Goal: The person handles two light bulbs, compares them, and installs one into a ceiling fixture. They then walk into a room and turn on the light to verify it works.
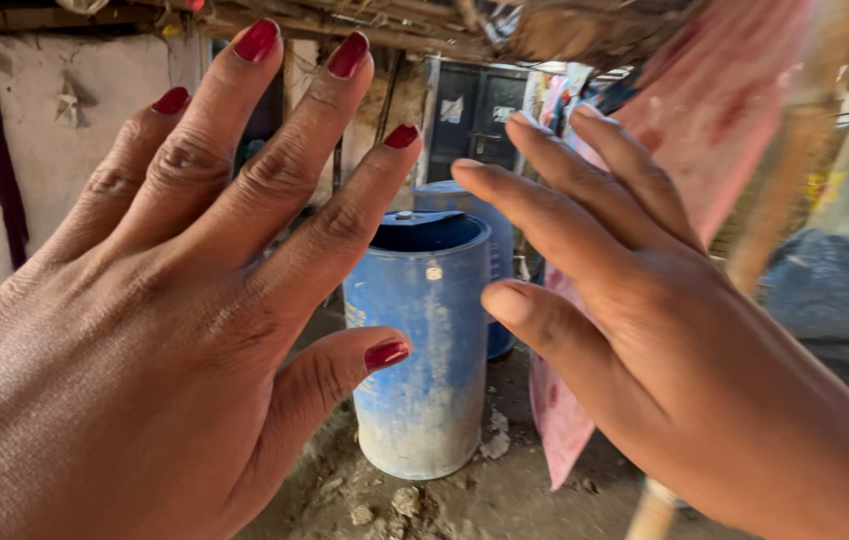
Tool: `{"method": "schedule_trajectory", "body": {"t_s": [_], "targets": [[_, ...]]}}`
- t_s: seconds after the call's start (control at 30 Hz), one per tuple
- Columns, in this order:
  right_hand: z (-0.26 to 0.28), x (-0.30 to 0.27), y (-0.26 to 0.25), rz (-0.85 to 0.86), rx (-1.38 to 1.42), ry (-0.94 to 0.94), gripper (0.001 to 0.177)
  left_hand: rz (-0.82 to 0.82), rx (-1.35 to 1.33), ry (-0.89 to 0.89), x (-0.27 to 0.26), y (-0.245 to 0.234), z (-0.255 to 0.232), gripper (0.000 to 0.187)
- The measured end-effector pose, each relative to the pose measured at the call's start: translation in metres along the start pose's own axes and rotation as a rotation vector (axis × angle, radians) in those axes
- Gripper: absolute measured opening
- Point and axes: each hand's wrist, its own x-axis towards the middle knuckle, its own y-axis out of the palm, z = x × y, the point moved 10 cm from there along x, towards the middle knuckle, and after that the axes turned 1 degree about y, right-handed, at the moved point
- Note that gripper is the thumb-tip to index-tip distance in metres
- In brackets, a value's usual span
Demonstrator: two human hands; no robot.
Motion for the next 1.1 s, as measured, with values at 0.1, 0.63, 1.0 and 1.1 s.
{"method": "schedule_trajectory", "body": {"t_s": [0.1,0.63,1.0,1.1], "targets": [[-0.007,0.017,0.03,-0.003,0.071,0.013,0.057,0.036,0.031,-0.008,-0.011,0.019,0.016,0.075],[-0.012,0.089,0.186,0.016,0.183,-0.013,0.065,0.115,0.178,-0.073,-0.064,0.126,0.115,0.084],[-0.012,0.129,0.258,-0.046,0.146,-0.044,0.069,0.107,0.167,-0.067,-0.086,0.193,0.169,0.088],[-0.021,0.136,0.276,-0.029,0.158,-0.013,0.069,0.124,0.135,-0.079,-0.083,0.214,0.181,0.086]]}}
